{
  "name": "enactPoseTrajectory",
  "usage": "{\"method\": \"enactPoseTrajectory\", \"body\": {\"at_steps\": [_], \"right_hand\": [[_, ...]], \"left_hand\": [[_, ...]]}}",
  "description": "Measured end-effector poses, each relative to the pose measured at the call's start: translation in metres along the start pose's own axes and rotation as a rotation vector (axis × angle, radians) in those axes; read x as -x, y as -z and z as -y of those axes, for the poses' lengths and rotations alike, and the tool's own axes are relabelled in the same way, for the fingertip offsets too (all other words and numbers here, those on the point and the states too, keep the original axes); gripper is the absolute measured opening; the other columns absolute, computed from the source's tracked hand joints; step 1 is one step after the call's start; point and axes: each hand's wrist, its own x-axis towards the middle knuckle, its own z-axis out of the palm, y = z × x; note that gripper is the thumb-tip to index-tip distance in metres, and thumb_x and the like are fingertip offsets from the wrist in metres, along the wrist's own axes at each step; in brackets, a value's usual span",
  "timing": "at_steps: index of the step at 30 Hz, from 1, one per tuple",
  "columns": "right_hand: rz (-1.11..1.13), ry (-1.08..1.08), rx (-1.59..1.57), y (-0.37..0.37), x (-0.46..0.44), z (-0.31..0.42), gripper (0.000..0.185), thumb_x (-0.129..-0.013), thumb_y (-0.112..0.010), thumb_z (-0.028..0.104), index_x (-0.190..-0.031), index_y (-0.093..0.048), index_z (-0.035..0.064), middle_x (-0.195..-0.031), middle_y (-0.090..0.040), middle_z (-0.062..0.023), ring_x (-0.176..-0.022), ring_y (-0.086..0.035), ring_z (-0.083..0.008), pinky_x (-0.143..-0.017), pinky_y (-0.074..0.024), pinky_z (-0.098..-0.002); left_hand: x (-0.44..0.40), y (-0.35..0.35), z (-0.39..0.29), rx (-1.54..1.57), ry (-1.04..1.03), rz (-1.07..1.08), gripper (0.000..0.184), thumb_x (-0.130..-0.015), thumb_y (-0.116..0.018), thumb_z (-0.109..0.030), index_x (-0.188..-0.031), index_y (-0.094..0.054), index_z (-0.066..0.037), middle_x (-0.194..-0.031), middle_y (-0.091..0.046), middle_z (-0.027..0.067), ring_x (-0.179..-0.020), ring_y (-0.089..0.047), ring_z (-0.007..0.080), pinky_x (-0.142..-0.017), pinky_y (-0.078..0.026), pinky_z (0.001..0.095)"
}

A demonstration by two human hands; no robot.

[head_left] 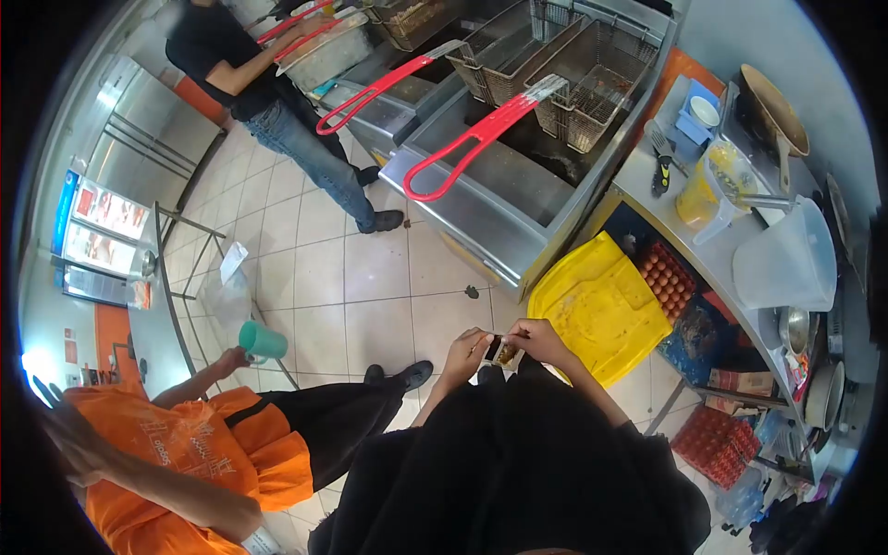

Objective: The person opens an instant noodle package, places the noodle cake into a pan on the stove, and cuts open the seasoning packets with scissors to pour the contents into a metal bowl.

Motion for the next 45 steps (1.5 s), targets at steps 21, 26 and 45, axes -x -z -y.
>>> {"method": "enactPoseTrajectory", "body": {"at_steps": [21, 26, 45], "right_hand": [[-0.478, -0.185, 0.22, -0.053, 0.168, -0.019, 0.017, -0.074, -0.052, 0.018, -0.075, -0.059, 0.003, -0.069, -0.057, -0.0132, -0.063, -0.055, -0.0243, -0.059, -0.0425, -0.0307], [-0.634, -0.164, 0.174, -0.041, 0.216, -0.02, 0.018, -0.074, -0.053, 0.02, -0.075, -0.059, 0.0032, -0.068, -0.057, -0.0131, -0.064, -0.055, -0.0246, -0.06, -0.0423, -0.0308], [-1.752, -0.585, -0.139, -0.062, 0.646, -0.08, 0.021, -0.074, -0.054, 0.02, -0.072, -0.057, -0.0007, -0.06, -0.055, -0.0093, -0.055, -0.05, -0.0128, -0.053, -0.0388, -0.0255]], "left_hand": [[0.055, -0.065, 0.005, 0.081, -0.065, 0.448, 0.024, -0.08, -0.043, -0.02, -0.083, -0.055, 0.0, -0.069, -0.052, 0.0128, -0.065, -0.052, 0.0238, -0.059, -0.04, 0.0289], [0.05, -0.103, -0.03, 0.054, -0.134, 0.602, 0.024, -0.08, -0.045, -0.021, -0.084, -0.056, -0.001, -0.074, -0.055, 0.0115, -0.07, -0.053, 0.0216, -0.063, -0.04, 0.0268], [0.274, -0.477, -0.202, 0.075, -0.612, 1.495, 0.014, -0.074, -0.052, -0.015, -0.079, -0.055, -0.002, -0.071, -0.054, 0.0094, -0.065, -0.052, 0.0177, -0.06, -0.041, 0.0266]]}}
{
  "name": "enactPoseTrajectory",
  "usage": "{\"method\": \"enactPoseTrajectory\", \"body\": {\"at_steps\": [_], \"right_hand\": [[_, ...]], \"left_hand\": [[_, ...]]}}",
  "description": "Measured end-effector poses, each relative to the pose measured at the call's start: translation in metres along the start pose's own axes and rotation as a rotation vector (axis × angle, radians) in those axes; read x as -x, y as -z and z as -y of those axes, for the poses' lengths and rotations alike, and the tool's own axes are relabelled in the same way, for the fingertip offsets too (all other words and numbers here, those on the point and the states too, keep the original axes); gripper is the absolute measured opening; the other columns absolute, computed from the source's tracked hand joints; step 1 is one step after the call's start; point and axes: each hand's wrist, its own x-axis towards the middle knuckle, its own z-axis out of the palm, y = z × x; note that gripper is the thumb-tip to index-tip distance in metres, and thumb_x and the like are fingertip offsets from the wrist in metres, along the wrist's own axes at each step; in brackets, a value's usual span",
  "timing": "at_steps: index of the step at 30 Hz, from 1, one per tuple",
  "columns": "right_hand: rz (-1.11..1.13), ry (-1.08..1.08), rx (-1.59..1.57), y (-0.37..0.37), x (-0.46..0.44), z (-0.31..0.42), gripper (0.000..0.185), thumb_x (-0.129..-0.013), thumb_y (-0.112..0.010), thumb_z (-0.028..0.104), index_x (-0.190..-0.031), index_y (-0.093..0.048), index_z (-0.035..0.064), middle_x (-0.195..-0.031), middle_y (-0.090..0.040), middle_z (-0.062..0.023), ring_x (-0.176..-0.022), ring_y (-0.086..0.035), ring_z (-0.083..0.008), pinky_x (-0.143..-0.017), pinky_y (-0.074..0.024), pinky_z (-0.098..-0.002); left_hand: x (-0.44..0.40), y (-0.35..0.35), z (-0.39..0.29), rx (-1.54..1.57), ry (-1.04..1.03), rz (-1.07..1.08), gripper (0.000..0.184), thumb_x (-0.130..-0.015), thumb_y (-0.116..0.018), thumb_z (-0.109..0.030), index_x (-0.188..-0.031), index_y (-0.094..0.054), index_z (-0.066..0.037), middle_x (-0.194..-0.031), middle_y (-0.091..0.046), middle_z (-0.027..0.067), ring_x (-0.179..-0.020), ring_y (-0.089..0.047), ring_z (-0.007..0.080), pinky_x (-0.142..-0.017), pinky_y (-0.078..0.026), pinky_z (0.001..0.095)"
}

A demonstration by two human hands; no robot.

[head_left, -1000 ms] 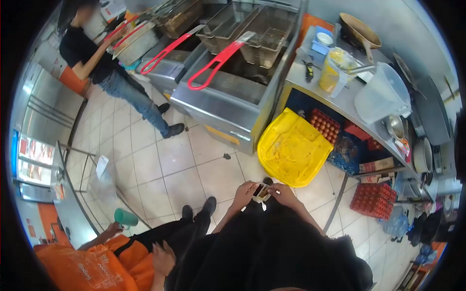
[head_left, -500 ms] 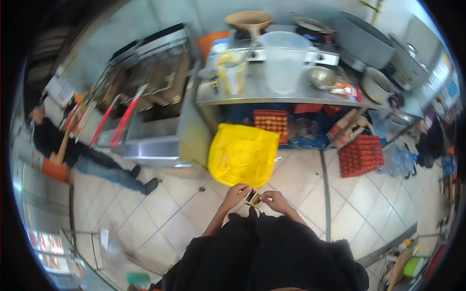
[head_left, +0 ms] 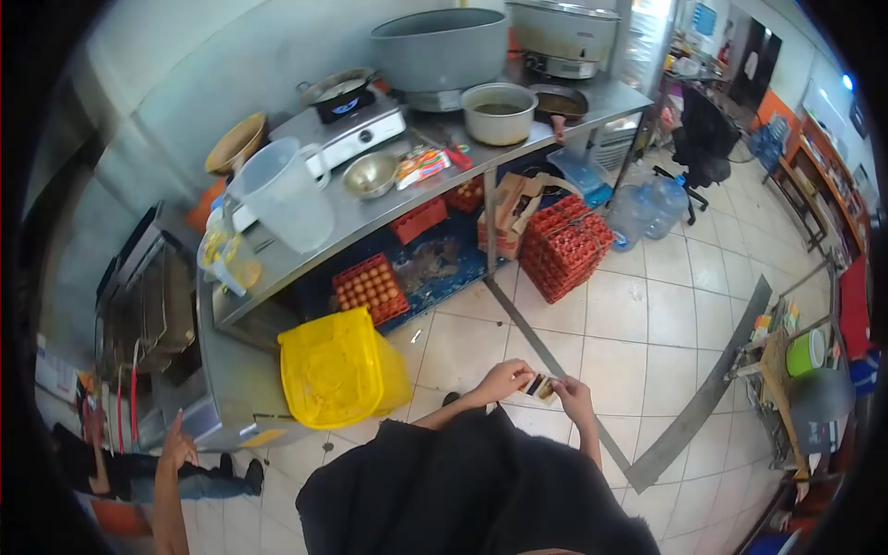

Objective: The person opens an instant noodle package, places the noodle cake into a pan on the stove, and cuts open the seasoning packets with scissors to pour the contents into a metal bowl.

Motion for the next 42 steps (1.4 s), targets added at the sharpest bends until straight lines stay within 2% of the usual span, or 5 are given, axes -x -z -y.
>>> {"method": "enactPoseTrajectory", "body": {"at_steps": [8, 15, 21, 31, 42], "right_hand": [[-0.296, -0.218, -0.299, 0.06, 0.003, -0.047, 0.019, -0.078, -0.049, 0.017, -0.071, -0.054, 0.0007, -0.064, -0.053, -0.0016, -0.063, -0.047, -0.0075, -0.061, -0.0368, -0.02], [-0.484, -0.366, -0.47, 0.146, -0.056, -0.089, 0.024, -0.08, -0.047, 0.025, -0.074, -0.053, 0.0028, -0.067, -0.049, 0.0001, -0.065, -0.044, -0.0068, -0.056, -0.0357, -0.0202], [-0.181, -0.111, -0.16, 0.246, -0.132, -0.073, 0.021, -0.079, -0.049, 0.019, -0.072, -0.053, -0.0004, -0.065, -0.054, -0.004, -0.062, -0.047, -0.0083, -0.057, -0.0384, -0.0224], [0.035, -0.096, 0.116, 0.29, -0.205, -0.065, 0.025, -0.077, -0.051, 0.023, -0.071, -0.054, -0.001, -0.062, -0.056, -0.0112, -0.061, -0.053, -0.0146, -0.059, -0.0403, -0.0267], [0.788, 0.445, 0.352, 0.276, -0.322, -0.026, 0.012, -0.072, -0.056, 0.011, -0.078, -0.059, 0.0008, -0.074, -0.059, -0.0111, -0.07, -0.056, -0.0188, -0.063, -0.0413, -0.0274]], "left_hand": [[-0.103, -0.09, 0.016, 0.275, 0.205, 0.494, 0.012, -0.081, -0.044, -0.013, -0.083, -0.05, -0.003, -0.064, -0.052, 0.0027, -0.058, -0.047, 0.0074, -0.05, -0.037, 0.0214], [-0.219, -0.173, 0.009, 0.12, -0.074, 0.578, 0.019, -0.077, -0.046, -0.017, -0.091, -0.054, -0.007, -0.082, -0.058, 0.0079, -0.075, -0.054, 0.0167, -0.067, -0.041, 0.0273], [-0.317, -0.173, -0.032, 0.069, -0.126, 0.58, 0.02, -0.073, -0.048, -0.019, -0.086, -0.058, -0.007, -0.078, -0.059, 0.0082, -0.074, -0.056, 0.0198, -0.066, -0.042, 0.0291], [-0.368, -0.188, -0.039, -0.046, 0.154, 0.39, 0.022, -0.063, -0.056, -0.029, -0.071, -0.061, -0.009, -0.067, -0.059, 0.0078, -0.063, -0.056, 0.0215, -0.056, -0.043, 0.0322], [-0.307, -0.157, -0.053, 0.103, 0.352, -0.467, 0.017, -0.068, -0.059, -0.023, -0.071, -0.061, -0.007, -0.068, -0.058, 0.0077, -0.061, -0.054, 0.0156, -0.057, -0.041, 0.0266]]}}
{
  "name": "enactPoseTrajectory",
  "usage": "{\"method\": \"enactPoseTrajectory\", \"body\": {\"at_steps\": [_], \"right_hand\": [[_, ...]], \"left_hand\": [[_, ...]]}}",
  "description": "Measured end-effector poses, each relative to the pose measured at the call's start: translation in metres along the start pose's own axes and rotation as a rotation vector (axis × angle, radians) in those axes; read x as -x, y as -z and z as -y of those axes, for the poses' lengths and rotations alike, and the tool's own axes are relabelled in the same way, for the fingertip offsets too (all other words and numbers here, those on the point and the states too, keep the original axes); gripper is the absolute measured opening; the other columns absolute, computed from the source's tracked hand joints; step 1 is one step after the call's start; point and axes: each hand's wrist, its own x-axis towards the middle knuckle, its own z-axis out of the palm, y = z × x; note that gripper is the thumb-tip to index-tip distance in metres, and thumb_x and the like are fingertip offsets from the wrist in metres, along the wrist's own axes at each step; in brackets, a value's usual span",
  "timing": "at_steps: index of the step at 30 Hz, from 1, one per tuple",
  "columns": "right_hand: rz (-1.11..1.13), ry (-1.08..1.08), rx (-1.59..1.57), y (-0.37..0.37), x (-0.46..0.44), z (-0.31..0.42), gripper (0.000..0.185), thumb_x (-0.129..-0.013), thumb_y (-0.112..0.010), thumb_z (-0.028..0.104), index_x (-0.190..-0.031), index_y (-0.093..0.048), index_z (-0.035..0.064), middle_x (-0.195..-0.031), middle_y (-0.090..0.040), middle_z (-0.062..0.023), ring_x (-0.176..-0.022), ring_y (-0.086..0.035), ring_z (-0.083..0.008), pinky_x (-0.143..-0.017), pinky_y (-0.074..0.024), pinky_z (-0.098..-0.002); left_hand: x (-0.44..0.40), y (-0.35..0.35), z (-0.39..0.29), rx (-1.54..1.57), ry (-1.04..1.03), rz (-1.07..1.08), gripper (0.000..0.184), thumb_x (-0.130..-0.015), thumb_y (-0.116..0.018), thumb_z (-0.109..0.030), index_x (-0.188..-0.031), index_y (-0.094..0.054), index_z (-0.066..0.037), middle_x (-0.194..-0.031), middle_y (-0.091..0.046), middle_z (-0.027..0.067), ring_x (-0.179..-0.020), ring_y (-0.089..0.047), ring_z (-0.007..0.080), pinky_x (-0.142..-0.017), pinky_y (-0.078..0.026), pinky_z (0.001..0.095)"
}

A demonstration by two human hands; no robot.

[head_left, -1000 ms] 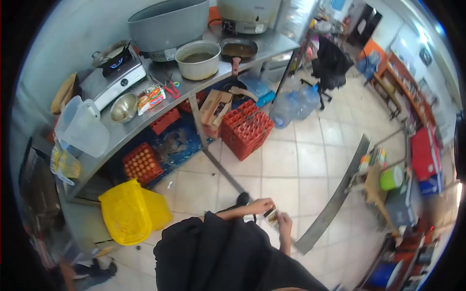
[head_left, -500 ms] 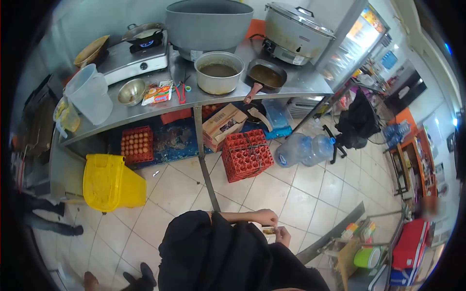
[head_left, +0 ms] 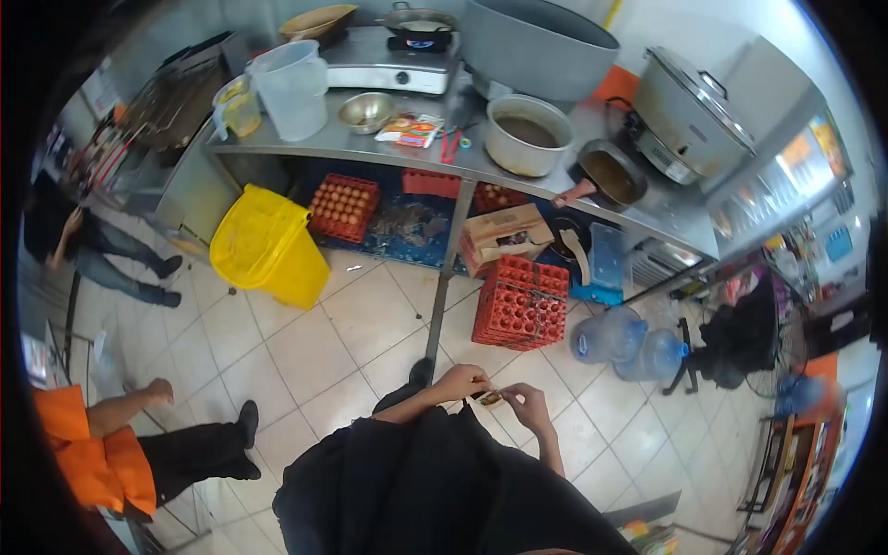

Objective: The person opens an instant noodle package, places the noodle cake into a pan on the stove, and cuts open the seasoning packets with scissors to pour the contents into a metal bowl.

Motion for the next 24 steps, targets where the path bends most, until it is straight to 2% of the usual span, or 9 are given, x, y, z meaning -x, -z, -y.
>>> {"method": "enactPoseTrajectory", "body": {"at_steps": [1, 3, 5, 6, 11, 13, 17, 23, 24], "right_hand": [[0.01, 0.041, 0.026, 0.0, -0.014, 0.005, 0.012, -0.071, -0.056, 0.01, -0.077, -0.058, 0.0004, -0.073, -0.058, -0.0111, -0.07, -0.056, -0.0193, -0.063, -0.0414, -0.0274], [0.029, 0.09, 0.01, -0.003, -0.039, 0.025, 0.012, -0.072, -0.056, 0.01, -0.077, -0.058, 0.0, -0.072, -0.058, -0.0102, -0.07, -0.056, -0.0182, -0.064, -0.0414, -0.0269], [0.038, 0.13, -0.012, -0.01, -0.064, 0.036, 0.012, -0.072, -0.055, 0.01, -0.077, -0.058, -0.0003, -0.071, -0.058, -0.0093, -0.07, -0.056, -0.017, -0.064, -0.0414, -0.0265], [0.039, 0.115, -0.1, -0.015, -0.077, 0.037, 0.012, -0.073, -0.055, 0.01, -0.078, -0.058, -0.0002, -0.072, -0.058, -0.0085, -0.07, -0.055, -0.0152, -0.064, -0.0413, -0.0255], [0.114, -0.01, -0.396, -0.051, -0.156, 0.05, 0.014, -0.076, -0.052, 0.011, -0.084, -0.056, 0.0006, -0.077, -0.057, -0.0024, -0.072, -0.052, -0.0076, -0.066, -0.0399, -0.0209], [0.121, -0.006, -0.435, -0.066, -0.193, 0.061, 0.016, -0.078, -0.05, 0.013, -0.086, -0.055, 0.0003, -0.074, -0.055, 0.0005, -0.071, -0.05, -0.0067, -0.066, -0.0386, -0.0199], [0.159, 0.166, -0.366, -0.075, -0.271, 0.113, 0.019, -0.078, -0.051, 0.017, -0.087, -0.054, -0.0001, -0.073, -0.054, -0.0034, -0.071, -0.048, -0.008, -0.065, -0.0383, -0.0209], [-0.067, 0.177, -0.353, -0.076, -0.359, 0.116, 0.026, -0.074, -0.055, 0.02, -0.096, -0.051, 0.0056, -0.085, -0.052, -0.0095, -0.076, -0.05, -0.0169, -0.069, -0.0385, -0.0253], [-0.162, 0.221, -0.178, -0.073, -0.371, 0.112, 0.029, -0.072, -0.056, 0.018, -0.098, -0.05, 0.0065, -0.086, -0.05, -0.0111, -0.078, -0.049, -0.0211, -0.069, -0.0382, -0.0285]], "left_hand": [[0.002, 0.007, 0.001, 0.118, 0.033, -0.118, 0.016, -0.069, -0.06, -0.022, -0.071, -0.061, -0.006, -0.066, -0.058, 0.0071, -0.06, -0.054, 0.0131, -0.057, -0.041, 0.0256], [-0.001, 0.023, 0.021, 0.217, 0.018, -0.129, 0.018, -0.071, -0.06, -0.021, -0.078, -0.059, -0.004, -0.071, -0.058, 0.0042, -0.065, -0.051, 0.0092, -0.06, -0.041, 0.0232], [-0.007, 0.042, 0.037, 0.659, 0.14, -0.036, 0.024, -0.072, -0.059, -0.02, -0.09, -0.054, -0.004, -0.082, -0.056, 0.0024, -0.073, -0.051, 0.0089, -0.063, -0.04, 0.0218], [-0.009, 0.056, 0.045, 0.709, 0.168, 0.059, 0.031, -0.073, -0.058, -0.018, -0.098, -0.048, -0.004, -0.09, -0.053, 0.0015, -0.079, -0.05, 0.0087, -0.067, -0.041, 0.0205], [-0.013, 0.132, 0.043, 0.806, 0.145, 0.052, 0.029, -0.073, -0.056, -0.011, -0.099, -0.044, -0.004, -0.088, -0.051, 0.001, -0.079, -0.05, 0.0077, -0.068, -0.041, 0.021], [-0.017, 0.167, 0.046, 0.757, 0.171, -0.092, 0.032, -0.073, -0.054, -0.007, -0.102, -0.041, -0.005, -0.089, -0.051, 0.0019, -0.078, -0.051, 0.0085, -0.069, -0.043, 0.0228], [-0.023, 0.233, 0.059, 0.919, 0.116, -0.222, 0.035, -0.072, -0.055, -0.006, -0.103, -0.039, -0.006, -0.088, -0.051, 0.0033, -0.078, -0.052, 0.0111, -0.065, -0.045, 0.0245], [-0.035, 0.295, 0.082, 1.079, 0.102, -0.387, 0.027, -0.071, -0.051, 0.003, -0.093, -0.039, -0.008, -0.085, -0.049, 0.0014, -0.078, -0.052, 0.0104, -0.069, -0.044, 0.0238], [-0.037, 0.301, 0.083, 1.105, 0.094, -0.419, 0.029, -0.07, -0.051, 0.003, -0.094, -0.039, -0.008, -0.086, -0.05, 0.0017, -0.079, -0.052, 0.0105, -0.069, -0.043, 0.0238]]}}
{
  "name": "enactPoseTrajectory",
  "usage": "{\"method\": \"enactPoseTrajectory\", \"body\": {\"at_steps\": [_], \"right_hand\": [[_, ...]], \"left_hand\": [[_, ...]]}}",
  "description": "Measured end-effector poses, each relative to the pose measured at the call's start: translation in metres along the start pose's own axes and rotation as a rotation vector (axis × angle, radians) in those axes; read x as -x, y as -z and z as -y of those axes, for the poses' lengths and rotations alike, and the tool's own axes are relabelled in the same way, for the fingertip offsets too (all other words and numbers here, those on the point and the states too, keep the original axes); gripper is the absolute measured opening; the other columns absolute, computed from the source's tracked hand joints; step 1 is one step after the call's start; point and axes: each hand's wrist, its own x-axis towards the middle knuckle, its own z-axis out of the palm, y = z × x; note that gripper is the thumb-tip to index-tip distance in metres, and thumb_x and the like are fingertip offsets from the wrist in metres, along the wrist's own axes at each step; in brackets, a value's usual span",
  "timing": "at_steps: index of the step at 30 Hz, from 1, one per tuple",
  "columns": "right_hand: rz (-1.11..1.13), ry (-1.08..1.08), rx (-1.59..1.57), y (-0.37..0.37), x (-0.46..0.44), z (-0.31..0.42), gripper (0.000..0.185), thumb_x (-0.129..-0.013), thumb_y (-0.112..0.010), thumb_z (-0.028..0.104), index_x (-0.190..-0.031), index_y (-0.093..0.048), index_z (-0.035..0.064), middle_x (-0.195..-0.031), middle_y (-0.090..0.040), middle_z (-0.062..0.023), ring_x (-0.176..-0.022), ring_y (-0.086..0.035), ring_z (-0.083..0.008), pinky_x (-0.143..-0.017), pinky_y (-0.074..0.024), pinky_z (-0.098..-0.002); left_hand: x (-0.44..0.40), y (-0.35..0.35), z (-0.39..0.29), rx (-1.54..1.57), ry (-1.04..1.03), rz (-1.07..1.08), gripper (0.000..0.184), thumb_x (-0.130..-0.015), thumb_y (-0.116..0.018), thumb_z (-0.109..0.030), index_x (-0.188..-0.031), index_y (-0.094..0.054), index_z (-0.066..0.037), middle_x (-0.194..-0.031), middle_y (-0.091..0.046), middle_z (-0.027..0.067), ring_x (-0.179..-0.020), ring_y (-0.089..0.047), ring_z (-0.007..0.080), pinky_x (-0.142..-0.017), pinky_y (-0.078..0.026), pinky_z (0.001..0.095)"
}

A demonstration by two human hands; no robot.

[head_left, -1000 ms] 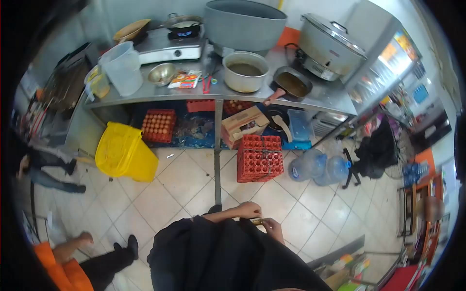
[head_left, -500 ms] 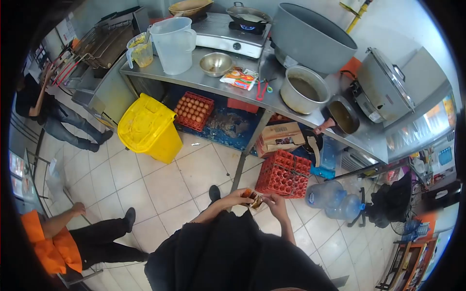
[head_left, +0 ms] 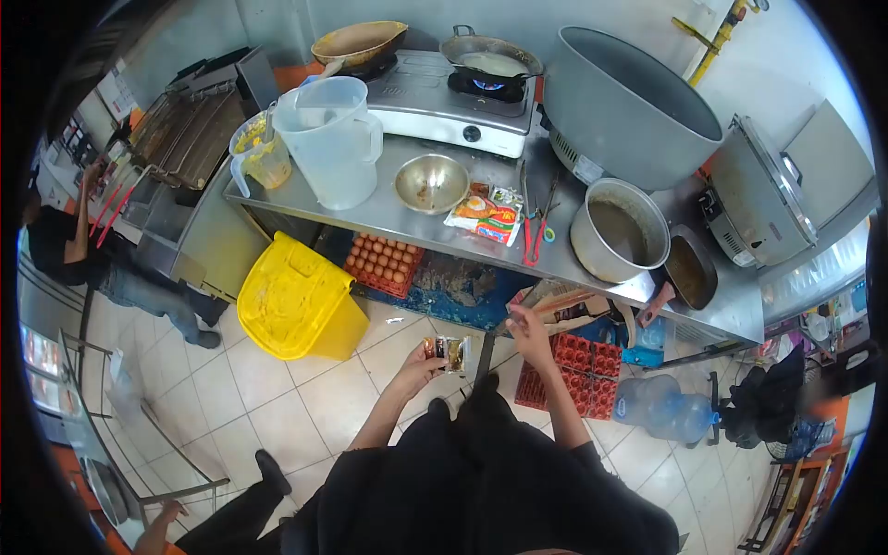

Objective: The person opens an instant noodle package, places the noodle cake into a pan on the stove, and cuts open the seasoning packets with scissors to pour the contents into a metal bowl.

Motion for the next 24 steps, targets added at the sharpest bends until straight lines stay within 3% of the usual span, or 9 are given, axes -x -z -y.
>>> {"method": "enactPoseTrajectory", "body": {"at_steps": [1, 2, 6, 9, 13, 16, 21, 23, 24], "right_hand": [[-0.066, 0.066, 0.181, 0.001, -0.013, -0.007, 0.032, -0.07, -0.057, 0.017, -0.099, -0.049, 0.0073, -0.086, -0.049, -0.0127, -0.08, -0.048, -0.0252, -0.07, -0.0378, -0.0316], [-0.19, 0.265, 0.295, 0.002, -0.028, -0.006, 0.038, -0.066, -0.059, 0.015, -0.102, -0.047, 0.0086, -0.084, -0.048, -0.014, -0.083, -0.044, -0.0292, -0.071, -0.036, -0.0371], [-0.336, 0.241, 0.607, 0.009, -0.073, -0.005, 0.043, -0.063, -0.061, 0.016, -0.102, -0.045, 0.0114, -0.086, -0.047, -0.0122, -0.084, -0.043, -0.0303, -0.07, -0.0358, -0.0396], [-0.206, 0.096, 0.608, 0.013, -0.099, -0.021, 0.033, -0.066, -0.057, 0.018, -0.097, -0.048, 0.0085, -0.093, -0.047, -0.014, -0.086, -0.043, -0.0331, -0.075, -0.0345, -0.0408], [-0.184, 0.219, 0.565, 0.016, -0.125, -0.023, 0.019, -0.063, -0.059, 0.014, -0.079, -0.051, 0.0098, -0.087, -0.047, -0.009, -0.081, -0.046, -0.0283, -0.068, -0.0366, -0.0391], [-0.185, 0.32, 0.516, 0.01, -0.15, -0.008, 0.018, -0.062, -0.059, 0.015, -0.077, -0.051, 0.0094, -0.087, -0.047, -0.0097, -0.08, -0.046, -0.0281, -0.068, -0.0366, -0.0395], [-0.215, 0.308, 0.504, -0.01, -0.19, -0.011, 0.019, -0.063, -0.057, 0.013, -0.08, -0.051, 0.0086, -0.086, -0.047, -0.0111, -0.08, -0.046, -0.0284, -0.068, -0.0359, -0.0396], [-0.227, 0.309, 0.474, -0.011, -0.196, -0.013, 0.02, -0.063, -0.057, 0.013, -0.082, -0.051, 0.0081, -0.085, -0.047, -0.0117, -0.081, -0.046, -0.0286, -0.068, -0.0356, -0.0398], [-0.236, 0.258, 0.49, -0.011, -0.195, -0.013, 0.024, -0.063, -0.056, 0.013, -0.085, -0.05, 0.0085, -0.086, -0.046, -0.0116, -0.082, -0.045, -0.0288, -0.069, -0.0347, -0.0399]], "left_hand": [[-0.006, 0.002, -0.004, 0.032, -0.018, -0.025, 0.03, -0.07, -0.052, 0.004, -0.095, -0.039, -0.008, -0.087, -0.05, 0.0021, -0.079, -0.052, 0.0107, -0.068, -0.043, 0.0238], [-0.013, 0.003, -0.008, 0.035, -0.014, -0.032, 0.03, -0.07, -0.052, 0.004, -0.095, -0.039, -0.008, -0.087, -0.05, 0.0021, -0.079, -0.052, 0.0107, -0.068, -0.043, 0.0238], [-0.03, 0.0, -0.014, 0.079, -0.045, -0.078, 0.031, -0.07, -0.052, 0.003, -0.097, -0.039, -0.008, -0.09, -0.052, 0.0041, -0.079, -0.052, 0.0114, -0.068, -0.043, 0.024], [-0.05, 0.003, -0.019, 0.074, -0.036, -0.078, 0.029, -0.072, -0.051, 0.002, -0.097, -0.04, -0.008, -0.09, -0.052, 0.0049, -0.077, -0.053, 0.0121, -0.067, -0.043, 0.0242], [-0.083, 0.005, -0.027, 0.035, -0.062, -0.048, 0.028, -0.072, -0.049, 0.004, -0.096, -0.04, -0.006, -0.091, -0.052, 0.0054, -0.079, -0.053, 0.0134, -0.07, -0.043, 0.0254], [-0.103, -0.012, -0.054, 0.042, -0.122, -0.145, 0.034, -0.071, -0.049, 0.005, -0.102, -0.039, -0.005, -0.095, -0.051, 0.0053, -0.084, -0.051, 0.0144, -0.074, -0.041, 0.0258], [-0.121, -0.02, -0.065, 0.105, -0.157, -0.247, 0.033, -0.071, -0.05, 0.003, -0.102, -0.04, -0.005, -0.094, -0.051, 0.0057, -0.085, -0.051, 0.0147, -0.075, -0.041, 0.0258], [-0.127, -0.011, -0.058, 0.083, -0.145, -0.196, 0.032, -0.072, -0.051, 0.001, -0.101, -0.04, -0.006, -0.091, -0.052, 0.0042, -0.079, -0.052, 0.012, -0.068, -0.041, 0.0219], [-0.132, -0.004, -0.056, 0.039, -0.106, -0.199, 0.03, -0.072, -0.052, -0.001, -0.1, -0.042, -0.007, -0.084, -0.053, 0.0015, -0.067, -0.049, 0.007, -0.056, -0.038, 0.018]]}}
